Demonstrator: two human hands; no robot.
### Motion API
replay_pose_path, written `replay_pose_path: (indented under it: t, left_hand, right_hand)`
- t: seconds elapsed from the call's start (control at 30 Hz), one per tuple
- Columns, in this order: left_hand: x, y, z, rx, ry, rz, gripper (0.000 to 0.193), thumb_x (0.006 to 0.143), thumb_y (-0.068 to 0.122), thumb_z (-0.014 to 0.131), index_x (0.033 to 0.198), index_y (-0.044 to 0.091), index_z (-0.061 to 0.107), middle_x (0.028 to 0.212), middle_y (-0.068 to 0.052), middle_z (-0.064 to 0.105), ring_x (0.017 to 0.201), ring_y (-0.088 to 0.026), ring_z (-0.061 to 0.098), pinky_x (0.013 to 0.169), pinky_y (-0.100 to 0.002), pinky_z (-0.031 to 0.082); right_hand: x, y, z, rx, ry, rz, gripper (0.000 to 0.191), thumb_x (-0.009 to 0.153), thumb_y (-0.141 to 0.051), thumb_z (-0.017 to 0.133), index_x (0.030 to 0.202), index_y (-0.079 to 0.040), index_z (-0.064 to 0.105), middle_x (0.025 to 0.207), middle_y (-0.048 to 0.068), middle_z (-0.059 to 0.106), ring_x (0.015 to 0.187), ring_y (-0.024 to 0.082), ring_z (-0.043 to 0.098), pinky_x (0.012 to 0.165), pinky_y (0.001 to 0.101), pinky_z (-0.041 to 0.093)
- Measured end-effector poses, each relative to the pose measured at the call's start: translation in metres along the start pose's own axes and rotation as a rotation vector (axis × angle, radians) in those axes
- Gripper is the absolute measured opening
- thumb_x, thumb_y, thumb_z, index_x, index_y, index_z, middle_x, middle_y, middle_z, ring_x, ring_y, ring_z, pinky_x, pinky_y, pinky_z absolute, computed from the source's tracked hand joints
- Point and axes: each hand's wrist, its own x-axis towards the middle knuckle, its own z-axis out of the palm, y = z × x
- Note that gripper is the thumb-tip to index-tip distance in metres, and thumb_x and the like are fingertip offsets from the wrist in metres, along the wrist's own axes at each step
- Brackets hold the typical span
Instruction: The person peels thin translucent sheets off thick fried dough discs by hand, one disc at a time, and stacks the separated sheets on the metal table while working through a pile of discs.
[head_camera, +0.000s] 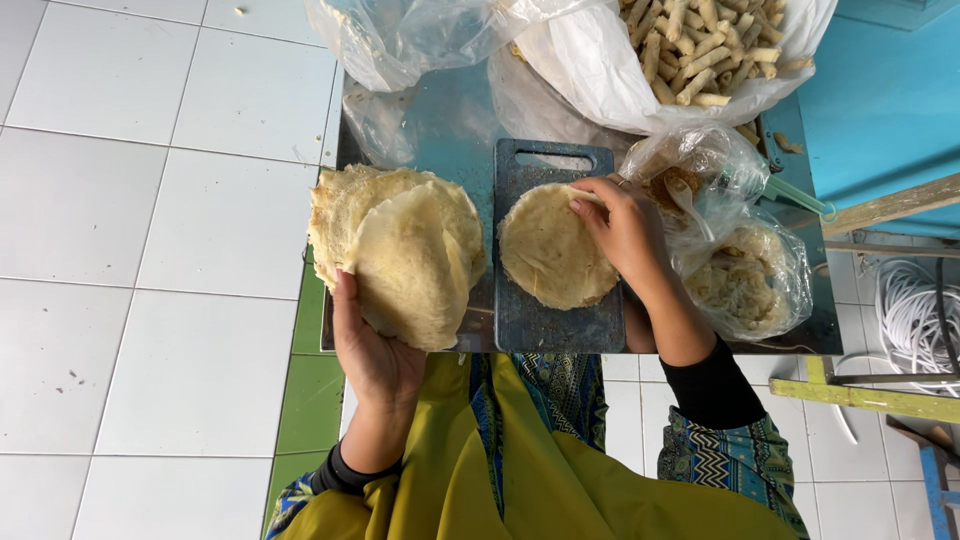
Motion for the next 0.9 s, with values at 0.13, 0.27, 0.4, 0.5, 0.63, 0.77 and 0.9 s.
replay_pose_path:
  t: [0.13, 0.27, 0.4, 0.5, 0.63, 0.77, 0.9]
  left_hand:
    - [-0.010, -0.012, -0.003, -0.021, -0.019, -0.017, 0.053, 0.110, 0.037, 0.046, 0.152, 0.005, 0.043, 0.149, -0.012, 0.056, 0.134, -0.027, 0.057, 0.114, -0.046, 0.048]
    - [-0.030, -0.034, 0.004, 0.240, -0.243, 0.054, 0.068, 0.111, 0.049, 0.040, 0.154, -0.004, 0.040, 0.158, -0.020, 0.044, 0.147, -0.036, 0.044, 0.123, -0.055, 0.034]
    - [-0.041, -0.052, 0.014, 0.677, -0.666, 0.240, 0.088, 0.108, 0.068, 0.017, 0.156, -0.002, 0.040, 0.170, -0.017, 0.027, 0.161, -0.034, 0.013, 0.131, -0.049, 0.007]
    - [-0.043, -0.050, 0.013, 0.874, -0.797, 0.331, 0.093, 0.107, 0.071, 0.006, 0.157, -0.001, 0.039, 0.170, -0.017, 0.025, 0.164, -0.035, 0.005, 0.133, -0.049, 0.000]
    - [-0.047, -0.046, 0.010, 1.103, -0.605, 0.516, 0.069, 0.116, 0.052, 0.031, 0.164, 0.002, 0.034, 0.178, -0.017, 0.023, 0.167, -0.034, 0.010, 0.137, -0.046, 0.010]
    - [-0.044, -0.046, 0.010, 1.041, -0.642, 0.418, 0.081, 0.110, 0.035, 0.053, 0.166, -0.001, 0.007, 0.177, -0.021, 0.003, 0.167, -0.033, 0.001, 0.136, -0.045, 0.009]
    - [-0.044, -0.051, 0.006, 0.904, -0.625, 0.254, 0.081, 0.111, 0.031, 0.048, 0.165, -0.002, -0.002, 0.177, -0.020, -0.002, 0.165, -0.030, 0.005, 0.133, -0.039, 0.013]
  right_hand:
    - [-0.012, -0.021, -0.006, -0.197, 0.120, -0.109, 0.036, 0.095, -0.010, 0.074, 0.130, -0.005, 0.066, 0.118, 0.018, 0.066, 0.100, 0.033, 0.066, 0.085, 0.0421, 0.053]
    - [-0.056, -0.062, 0.007, 0.270, 0.105, -0.107, 0.041, 0.104, -0.018, 0.069, 0.142, -0.007, 0.057, 0.137, 0.011, 0.062, 0.129, 0.026, 0.062, 0.112, 0.0400, 0.051]
    - [-0.117, -0.093, 0.059, 1.232, 0.013, 0.024, 0.068, 0.101, -0.037, 0.068, 0.152, -0.001, 0.040, 0.151, 0.012, 0.051, 0.141, 0.021, 0.050, 0.120, 0.0367, 0.041]
    - [-0.137, -0.085, 0.098, 1.532, 0.140, 0.150, 0.045, 0.110, -0.026, 0.057, 0.141, 0.006, 0.048, 0.138, 0.017, 0.057, 0.129, 0.023, 0.057, 0.110, 0.0386, 0.047]
    - [-0.153, -0.069, 0.114, 1.929, 0.234, 0.358, 0.043, 0.115, -0.027, 0.036, 0.134, 0.007, 0.053, 0.133, 0.019, 0.062, 0.124, 0.025, 0.064, 0.108, 0.0400, 0.051]
    - [-0.158, -0.073, 0.118, 1.647, 0.259, 0.353, 0.051, 0.115, -0.033, 0.036, 0.142, 0.008, 0.051, 0.140, 0.020, 0.061, 0.126, 0.025, 0.064, 0.107, 0.0378, 0.053]
    - [-0.153, -0.094, 0.113, 1.085, 0.025, 0.262, 0.056, 0.116, -0.035, 0.036, 0.145, 0.009, 0.054, 0.138, 0.022, 0.064, 0.121, 0.027, 0.066, 0.101, 0.0353, 0.054]
